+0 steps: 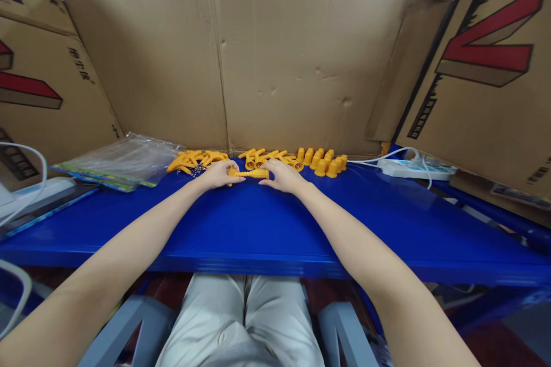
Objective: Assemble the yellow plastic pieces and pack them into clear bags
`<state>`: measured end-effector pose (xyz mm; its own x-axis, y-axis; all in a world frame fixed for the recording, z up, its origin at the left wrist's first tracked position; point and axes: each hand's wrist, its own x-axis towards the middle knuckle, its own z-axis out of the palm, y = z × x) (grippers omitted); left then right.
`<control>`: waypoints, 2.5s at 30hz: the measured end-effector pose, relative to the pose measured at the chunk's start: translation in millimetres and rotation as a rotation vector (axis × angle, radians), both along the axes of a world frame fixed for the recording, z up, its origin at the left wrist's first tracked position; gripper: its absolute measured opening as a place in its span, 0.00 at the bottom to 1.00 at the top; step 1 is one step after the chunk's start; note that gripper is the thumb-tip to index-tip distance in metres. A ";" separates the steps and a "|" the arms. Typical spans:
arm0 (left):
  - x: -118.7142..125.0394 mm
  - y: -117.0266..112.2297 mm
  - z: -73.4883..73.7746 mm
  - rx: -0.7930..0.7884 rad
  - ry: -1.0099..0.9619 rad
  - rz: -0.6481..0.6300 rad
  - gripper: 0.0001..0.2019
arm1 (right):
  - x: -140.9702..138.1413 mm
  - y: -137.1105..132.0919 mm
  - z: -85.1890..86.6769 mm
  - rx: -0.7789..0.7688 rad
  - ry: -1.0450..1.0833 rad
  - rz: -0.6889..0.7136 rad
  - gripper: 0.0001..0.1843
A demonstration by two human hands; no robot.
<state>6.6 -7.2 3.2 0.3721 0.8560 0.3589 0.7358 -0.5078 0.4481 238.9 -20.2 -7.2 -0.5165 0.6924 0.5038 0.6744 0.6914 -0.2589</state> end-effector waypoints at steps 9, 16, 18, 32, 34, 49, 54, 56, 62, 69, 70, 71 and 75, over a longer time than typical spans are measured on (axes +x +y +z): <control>2.2 -2.5 1.6 -0.026 -0.008 -0.026 0.16 | -1.4 -1.4 4.2 -0.003 -0.030 0.009 0.17; 3.5 -2.0 1.6 0.052 0.054 -0.015 0.16 | 0.2 1.8 5.3 -0.069 -0.002 -0.001 0.19; 3.6 -1.8 1.5 0.062 0.066 -0.014 0.16 | 0.1 1.4 5.7 -0.122 0.004 -0.020 0.20; 5.9 -3.7 1.9 0.096 0.052 -0.044 0.18 | 0.5 -0.4 9.1 -0.547 0.290 0.069 0.16; 6.2 -4.4 2.5 0.091 0.067 -0.048 0.18 | 0.1 -0.7 10.0 -0.595 0.329 0.066 0.15; 6.7 -10.4 7.5 0.196 0.146 -0.004 0.18 | -4.9 -6.7 9.2 -0.924 0.569 0.091 0.12; 5.9 -7.8 4.6 0.185 0.157 -0.004 0.19 | -5.7 -6.8 9.2 -0.968 0.581 0.071 0.12; 5.7 -6.9 3.5 0.175 0.156 -0.015 0.19 | -6.4 -7.5 10.0 -0.988 0.586 0.061 0.12; 5.1 -4.3 1.4 0.164 0.157 -0.032 0.19 | -9.9 -10.4 12.3 -1.027 0.635 -0.003 0.14; 3.1 2.8 -3.3 0.123 0.154 -0.061 0.18 | -9.5 -3.3 7.0 -1.046 0.670 0.014 0.12; 3.0 3.2 -3.7 0.118 0.154 -0.059 0.18 | -9.1 -1.9 6.3 -1.055 0.672 0.018 0.12; 3.0 3.5 -4.1 0.117 0.155 -0.056 0.17 | -8.8 -0.8 5.7 -1.064 0.675 0.023 0.13; 3.1 3.5 -4.8 0.115 0.161 -0.048 0.17 | -8.0 1.5 4.6 -1.082 0.688 0.028 0.12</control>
<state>9.7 -3.7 -1.6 0.4722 0.7924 0.3861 0.7670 -0.5853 0.2631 230.9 -18.8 -2.6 -0.3966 0.9075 -0.1386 0.1671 -0.0771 -0.9829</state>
